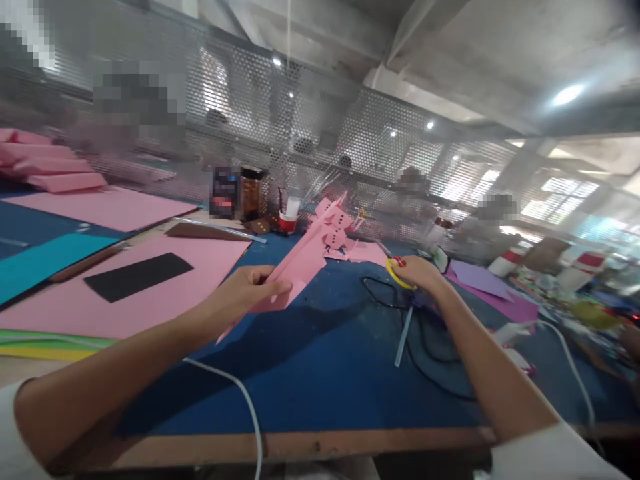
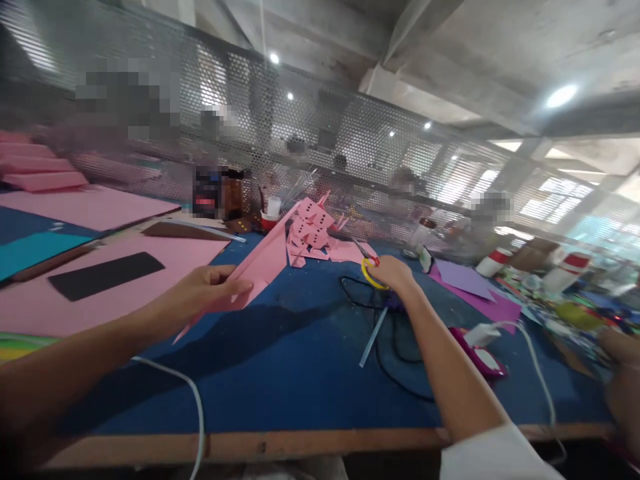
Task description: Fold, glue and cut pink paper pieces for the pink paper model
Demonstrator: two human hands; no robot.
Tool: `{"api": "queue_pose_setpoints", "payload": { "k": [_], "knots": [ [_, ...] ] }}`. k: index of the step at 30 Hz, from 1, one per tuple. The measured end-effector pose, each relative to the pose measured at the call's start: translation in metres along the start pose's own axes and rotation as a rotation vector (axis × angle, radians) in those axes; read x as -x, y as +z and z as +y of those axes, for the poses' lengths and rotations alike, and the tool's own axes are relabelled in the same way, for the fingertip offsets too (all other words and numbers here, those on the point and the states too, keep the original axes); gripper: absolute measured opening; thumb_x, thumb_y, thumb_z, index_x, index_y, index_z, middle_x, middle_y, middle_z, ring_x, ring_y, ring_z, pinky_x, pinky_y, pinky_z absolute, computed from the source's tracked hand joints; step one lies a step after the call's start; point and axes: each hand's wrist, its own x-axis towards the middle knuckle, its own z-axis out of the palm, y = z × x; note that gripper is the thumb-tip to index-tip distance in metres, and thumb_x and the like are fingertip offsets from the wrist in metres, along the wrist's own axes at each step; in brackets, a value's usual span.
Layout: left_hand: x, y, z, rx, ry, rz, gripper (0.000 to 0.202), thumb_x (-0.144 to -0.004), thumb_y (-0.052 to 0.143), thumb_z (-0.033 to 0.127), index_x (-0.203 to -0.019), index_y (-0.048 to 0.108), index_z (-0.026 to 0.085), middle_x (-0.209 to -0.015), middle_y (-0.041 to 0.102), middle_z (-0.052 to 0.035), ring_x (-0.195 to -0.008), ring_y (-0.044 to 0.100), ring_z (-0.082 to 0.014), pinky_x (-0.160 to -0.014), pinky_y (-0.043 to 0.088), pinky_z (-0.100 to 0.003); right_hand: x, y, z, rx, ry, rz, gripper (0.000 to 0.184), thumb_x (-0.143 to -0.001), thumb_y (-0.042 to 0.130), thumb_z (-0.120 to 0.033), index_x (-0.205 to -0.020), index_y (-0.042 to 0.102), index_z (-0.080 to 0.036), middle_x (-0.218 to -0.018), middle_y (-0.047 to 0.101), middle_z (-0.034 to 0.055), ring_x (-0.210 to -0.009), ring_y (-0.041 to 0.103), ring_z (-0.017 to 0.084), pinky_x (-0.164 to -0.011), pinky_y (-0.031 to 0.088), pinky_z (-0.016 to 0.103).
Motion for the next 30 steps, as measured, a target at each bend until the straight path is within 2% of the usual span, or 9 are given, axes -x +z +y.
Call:
{"api": "queue_pose_setpoints", "payload": {
  "k": [2,4,7,12,15,19,21,24,30],
  "knots": [
    [0.0,0.001,0.0,-0.005,-0.017,-0.006,0.034,-0.073,0.07,0.051,-0.074,0.065,0.017,-0.065,0.055,0.001,-0.059,0.045,-0.0125,-0.052,0.034,-0.023,-0.019,-0.002,-0.006,-0.006,0.052,-0.005,0.041,-0.097,0.051,-0.046,-0.107,0.068,-0.01,-0.11,0.068,0.0181,-0.106,0.064,0.029,-0.083,0.049,0.035],
    [0.0,0.002,-0.001,0.012,-0.029,-0.004,0.038,-0.068,0.072,0.054,-0.078,0.067,0.017,-0.066,0.056,0.0005,-0.061,0.047,-0.014,-0.056,0.038,-0.024,-0.036,-0.004,-0.015,-0.022,0.093,-0.014,0.036,-0.095,0.06,-0.039,-0.122,0.06,-0.014,-0.121,0.062,0.0106,-0.104,0.063,0.023,-0.088,0.053,0.043],
    [-0.001,0.004,-0.006,0.049,-0.042,0.004,0.042,-0.067,0.074,0.056,-0.083,0.07,0.017,-0.069,0.058,-0.0002,-0.065,0.05,-0.0156,-0.06,0.041,-0.025,-0.051,-0.003,-0.031,-0.059,0.116,-0.024,0.036,-0.095,0.061,-0.035,-0.125,0.058,-0.016,-0.124,0.06,0.0097,-0.105,0.062,0.023,-0.088,0.054,0.043],
    [-0.002,0.008,-0.014,0.063,-0.046,-0.014,0.041,-0.067,0.075,0.056,-0.08,0.069,0.018,-0.067,0.056,0.0015,-0.063,0.048,-0.0143,-0.059,0.038,-0.024,-0.056,0.006,-0.05,-0.122,0.098,-0.005,0.036,-0.095,0.061,-0.035,-0.125,0.057,-0.016,-0.125,0.06,0.0101,-0.105,0.062,0.023,-0.088,0.054,0.043],
    [-0.002,0.01,-0.016,0.077,-0.052,-0.017,0.044,-0.064,0.076,0.057,-0.083,0.07,0.018,-0.068,0.058,0.0009,-0.064,0.049,-0.0148,-0.059,0.039,-0.024,-0.056,0.009,-0.051,-0.17,0.075,0.031,0.036,-0.095,0.061,-0.035,-0.125,0.058,-0.015,-0.124,0.06,0.0105,-0.105,0.062,0.023,-0.088,0.054,0.043],
    [-0.002,0.012,-0.014,0.085,-0.05,-0.023,0.046,-0.063,0.075,0.059,-0.082,0.071,0.018,-0.068,0.058,0.0,-0.064,0.05,-0.0159,-0.059,0.04,-0.025,-0.052,0.0,-0.046,-0.277,0.003,0.152,0.037,-0.094,0.062,-0.035,-0.125,0.058,-0.014,-0.125,0.059,0.0113,-0.106,0.062,0.023,-0.088,0.054,0.043],
    [-0.002,0.011,-0.014,0.087,-0.043,-0.026,0.047,-0.064,0.074,0.061,-0.083,0.071,0.018,-0.068,0.058,-0.0003,-0.064,0.049,-0.0156,-0.058,0.039,-0.025,-0.042,-0.005,-0.044,-0.362,-0.074,0.218,0.031,-0.096,0.059,-0.034,-0.121,0.06,-0.015,-0.124,0.061,0.0099,-0.108,0.061,0.023,-0.092,0.052,0.044],
    [-0.003,0.011,-0.018,0.093,-0.032,-0.048,0.049,-0.063,0.074,0.062,-0.082,0.07,0.017,-0.067,0.056,-0.0003,-0.062,0.047,-0.0147,-0.057,0.037,-0.024,-0.012,-0.005,-0.047,-0.521,-0.235,0.263,0.021,-0.098,0.052,-0.026,-0.11,0.064,-0.014,-0.114,0.068,0.0102,-0.108,0.062,0.02,-0.098,0.046,0.036],
    [-0.012,0.015,-0.023,0.072,-0.039,-0.072,0.048,-0.063,0.076,0.061,-0.074,0.064,0.016,-0.061,0.05,0.0028,-0.056,0.041,-0.0115,-0.053,0.029,-0.022,0.074,0.027,-0.069,-0.817,-0.521,0.131,0.021,-0.098,0.048,-0.031,-0.105,0.062,-0.017,-0.096,0.073,0.0044,-0.083,0.07,0.014,-0.077,0.054,0.025]
  ]
}}
